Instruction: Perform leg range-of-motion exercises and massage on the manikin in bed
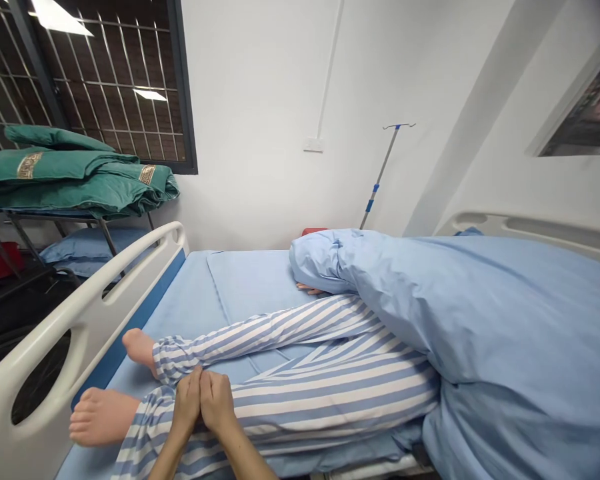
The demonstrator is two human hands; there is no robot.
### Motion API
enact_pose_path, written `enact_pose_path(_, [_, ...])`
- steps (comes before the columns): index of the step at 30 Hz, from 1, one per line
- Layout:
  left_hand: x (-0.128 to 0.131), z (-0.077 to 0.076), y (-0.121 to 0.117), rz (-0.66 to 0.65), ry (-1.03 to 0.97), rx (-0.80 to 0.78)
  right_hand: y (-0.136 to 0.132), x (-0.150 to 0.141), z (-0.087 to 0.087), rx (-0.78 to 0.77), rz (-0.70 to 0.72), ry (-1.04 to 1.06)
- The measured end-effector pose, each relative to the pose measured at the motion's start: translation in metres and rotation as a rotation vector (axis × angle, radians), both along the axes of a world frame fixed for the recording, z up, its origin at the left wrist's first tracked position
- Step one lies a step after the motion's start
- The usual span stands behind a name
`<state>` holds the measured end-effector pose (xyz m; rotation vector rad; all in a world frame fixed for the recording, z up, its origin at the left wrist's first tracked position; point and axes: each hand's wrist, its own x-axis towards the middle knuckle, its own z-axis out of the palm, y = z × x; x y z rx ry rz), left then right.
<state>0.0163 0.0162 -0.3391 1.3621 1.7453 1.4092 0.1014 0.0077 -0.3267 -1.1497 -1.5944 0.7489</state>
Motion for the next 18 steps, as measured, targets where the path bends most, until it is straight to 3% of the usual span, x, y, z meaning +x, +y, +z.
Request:
enact_pose_path(4, [0.026, 0.03, -0.001, -0.052, -0.283, -0.01, 0.009, 0.005, 0.001, -0.102, -0.007, 0.262])
enact_pose_path(6, [0.037, 0.037, -0.001, -0.041, -0.403, 0.015, 0.012, 0.007, 0.001, -0.136, -0.038, 0.34])
enact_pose_path(8, [0.043, 0.034, 0.0, 0.019, -0.435, 0.046, 0.014, 0.008, 0.001, -0.157, -0.071, 0.363])
enact_pose_path(11, [0.042, 0.02, 0.0, 0.094, -0.291, 0.002, 0.013, 0.007, -0.002, -0.171, -0.108, 0.352])
enact_pose_path(14, [0.035, 0.008, 0.0, 0.044, -0.129, -0.042, 0.013, 0.005, -0.003, -0.153, -0.11, 0.327])
enact_pose_path(18, [0.034, 0.007, 0.0, 0.065, -0.033, 0.0, 0.016, 0.01, 0.005, -0.156, -0.102, 0.281])
